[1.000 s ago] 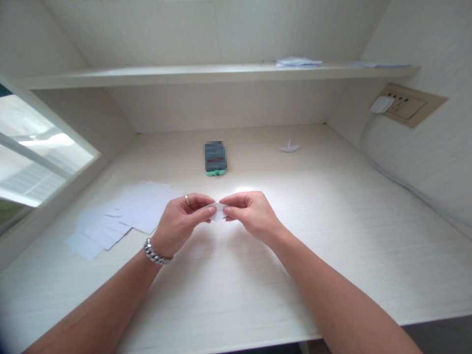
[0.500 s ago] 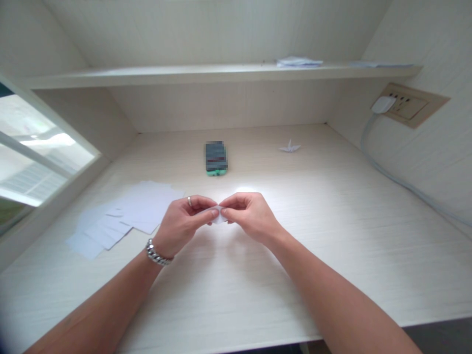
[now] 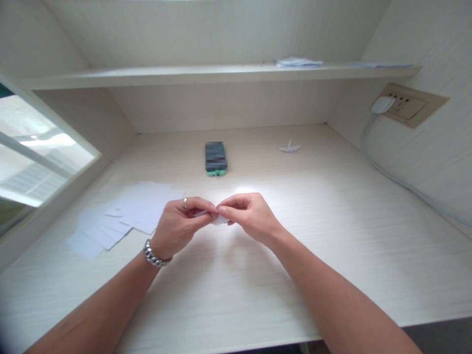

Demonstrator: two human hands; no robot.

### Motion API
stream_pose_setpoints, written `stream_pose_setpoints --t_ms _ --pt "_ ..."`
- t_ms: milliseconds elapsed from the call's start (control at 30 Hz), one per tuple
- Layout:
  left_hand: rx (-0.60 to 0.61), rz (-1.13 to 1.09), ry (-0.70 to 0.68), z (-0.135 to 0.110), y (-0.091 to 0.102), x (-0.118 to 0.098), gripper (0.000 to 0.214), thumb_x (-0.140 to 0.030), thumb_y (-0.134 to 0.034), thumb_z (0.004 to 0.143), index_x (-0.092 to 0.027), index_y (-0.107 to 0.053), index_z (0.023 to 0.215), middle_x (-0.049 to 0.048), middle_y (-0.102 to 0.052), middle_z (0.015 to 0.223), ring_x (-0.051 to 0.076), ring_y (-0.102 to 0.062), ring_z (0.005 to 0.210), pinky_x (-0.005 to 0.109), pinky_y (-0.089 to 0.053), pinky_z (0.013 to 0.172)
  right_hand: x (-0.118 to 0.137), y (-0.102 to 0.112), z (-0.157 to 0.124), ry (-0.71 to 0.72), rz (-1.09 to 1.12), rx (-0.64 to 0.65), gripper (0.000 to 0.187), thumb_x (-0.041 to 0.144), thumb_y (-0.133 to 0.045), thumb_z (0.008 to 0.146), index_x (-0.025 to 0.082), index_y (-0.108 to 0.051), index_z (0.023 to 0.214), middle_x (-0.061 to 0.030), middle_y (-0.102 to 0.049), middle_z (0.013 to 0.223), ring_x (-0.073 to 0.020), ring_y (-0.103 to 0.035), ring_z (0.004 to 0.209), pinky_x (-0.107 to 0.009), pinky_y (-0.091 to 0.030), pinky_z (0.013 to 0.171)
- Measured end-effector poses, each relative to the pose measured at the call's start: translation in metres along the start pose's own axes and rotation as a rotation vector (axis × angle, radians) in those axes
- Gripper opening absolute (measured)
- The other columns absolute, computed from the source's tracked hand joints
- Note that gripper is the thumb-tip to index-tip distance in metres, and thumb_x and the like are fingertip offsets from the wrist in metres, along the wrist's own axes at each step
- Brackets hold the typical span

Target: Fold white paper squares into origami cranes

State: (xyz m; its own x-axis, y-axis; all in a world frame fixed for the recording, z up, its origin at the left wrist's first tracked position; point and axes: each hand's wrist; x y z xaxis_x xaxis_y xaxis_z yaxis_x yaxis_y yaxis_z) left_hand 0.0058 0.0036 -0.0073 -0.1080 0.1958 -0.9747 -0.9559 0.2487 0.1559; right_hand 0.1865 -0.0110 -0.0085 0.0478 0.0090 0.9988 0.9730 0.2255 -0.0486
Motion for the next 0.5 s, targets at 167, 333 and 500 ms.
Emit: stream_pose_setpoints --t_ms 167,333,500 --pt "0.004 -0.061 0.029 0.0009 0.0 0.0044 0.011 -0.018 -0.078 0.069 -0.015 -0.071 0.076 0.0037 -0.073 0.075 0.015 -0.068 0.069 0.024 -0.055 0.064 -0.0019 0.0007 0.0003 0.054 -0.12 -0.023 0.016 0.029 -0.073 0.076 0.014 -0.077 0.082 -0.0055 -0.072 0.074 -0.0143 -0.062 0.064 -0.026 -0.05 0.059" --pt "-0.008 -0.121 0.05 0.0009 0.0004 0.0046 0.011 -0.017 -0.076 0.07 -0.014 -0.071 0.08 0.0047 -0.073 0.079 0.015 -0.069 0.071 0.025 -0.056 0.067 -0.001 0.0008 -0.0004 0.089 -0.175 -0.062 0.016 0.028 -0.07 0.078 0.015 -0.077 0.084 -0.0056 -0.072 0.076 -0.0155 -0.063 0.065 -0.027 -0.05 0.06" --pt "-0.018 -0.234 0.095 0.002 0.0 0.0014 0.01 -0.015 -0.073 0.071 -0.014 -0.071 0.08 0.0039 -0.073 0.077 0.015 -0.069 0.07 0.026 -0.057 0.065 -0.0033 0.0012 -0.0003 0.117 -0.2 -0.094 0.016 0.028 -0.068 0.079 0.016 -0.077 0.085 -0.0058 -0.072 0.077 -0.0157 -0.063 0.065 -0.027 -0.05 0.058"
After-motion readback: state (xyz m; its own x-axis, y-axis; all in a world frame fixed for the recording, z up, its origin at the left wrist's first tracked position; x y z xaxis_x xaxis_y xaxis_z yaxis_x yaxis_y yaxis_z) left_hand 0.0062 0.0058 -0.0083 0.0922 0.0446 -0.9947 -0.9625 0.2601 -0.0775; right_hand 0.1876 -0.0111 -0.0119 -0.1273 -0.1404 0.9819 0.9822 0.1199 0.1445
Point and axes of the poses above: each hand's wrist, its own z-axis towards the middle knuckle, its own y-axis out of the back of the hand, x = y × z
